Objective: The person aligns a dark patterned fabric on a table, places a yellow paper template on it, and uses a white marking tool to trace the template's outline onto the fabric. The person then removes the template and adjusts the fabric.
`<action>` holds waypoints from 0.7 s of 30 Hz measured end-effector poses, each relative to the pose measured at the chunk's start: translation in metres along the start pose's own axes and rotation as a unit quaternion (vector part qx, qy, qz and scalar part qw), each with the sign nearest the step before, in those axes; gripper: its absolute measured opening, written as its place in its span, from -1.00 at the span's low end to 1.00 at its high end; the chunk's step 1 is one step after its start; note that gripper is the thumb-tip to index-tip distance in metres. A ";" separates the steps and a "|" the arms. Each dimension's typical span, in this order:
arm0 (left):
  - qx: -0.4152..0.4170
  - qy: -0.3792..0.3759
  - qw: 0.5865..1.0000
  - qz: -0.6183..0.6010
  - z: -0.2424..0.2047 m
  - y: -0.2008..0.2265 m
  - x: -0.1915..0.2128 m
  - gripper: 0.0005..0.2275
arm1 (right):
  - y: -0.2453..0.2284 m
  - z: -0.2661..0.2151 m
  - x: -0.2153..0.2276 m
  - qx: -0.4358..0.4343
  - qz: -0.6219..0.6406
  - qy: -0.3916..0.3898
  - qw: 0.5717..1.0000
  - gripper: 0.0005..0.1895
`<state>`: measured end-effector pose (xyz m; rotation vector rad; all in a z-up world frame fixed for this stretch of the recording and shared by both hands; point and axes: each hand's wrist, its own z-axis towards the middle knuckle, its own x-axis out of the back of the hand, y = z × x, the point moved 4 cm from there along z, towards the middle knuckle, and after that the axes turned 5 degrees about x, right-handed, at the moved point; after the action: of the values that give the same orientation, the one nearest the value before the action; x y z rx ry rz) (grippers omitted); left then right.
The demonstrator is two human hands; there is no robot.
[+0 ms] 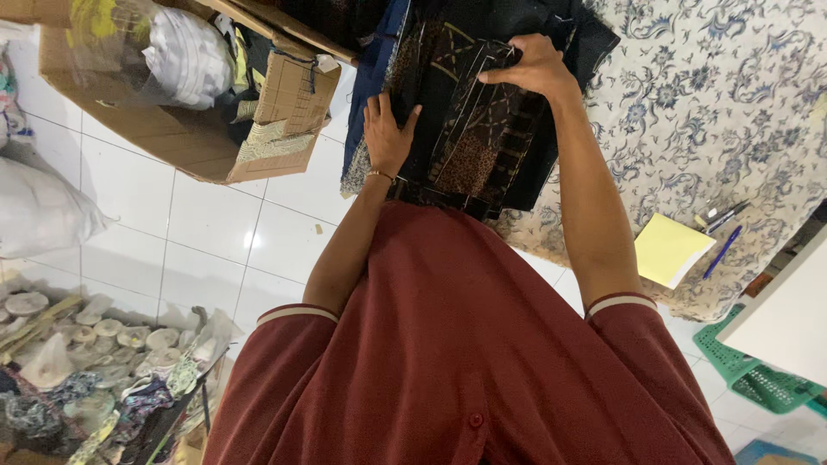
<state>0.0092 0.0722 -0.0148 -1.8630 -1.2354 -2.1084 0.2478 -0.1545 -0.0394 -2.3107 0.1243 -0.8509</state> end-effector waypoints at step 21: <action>-0.082 -0.150 0.976 -0.132 0.012 0.087 0.008 -0.31 | -0.015 -0.042 -0.017 0.050 0.065 0.170 0.982 -0.26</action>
<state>0.0634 0.0238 0.0356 -2.2714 -1.4836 -2.1739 0.2068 -0.1611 -0.0150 -2.0222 0.3680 -1.1505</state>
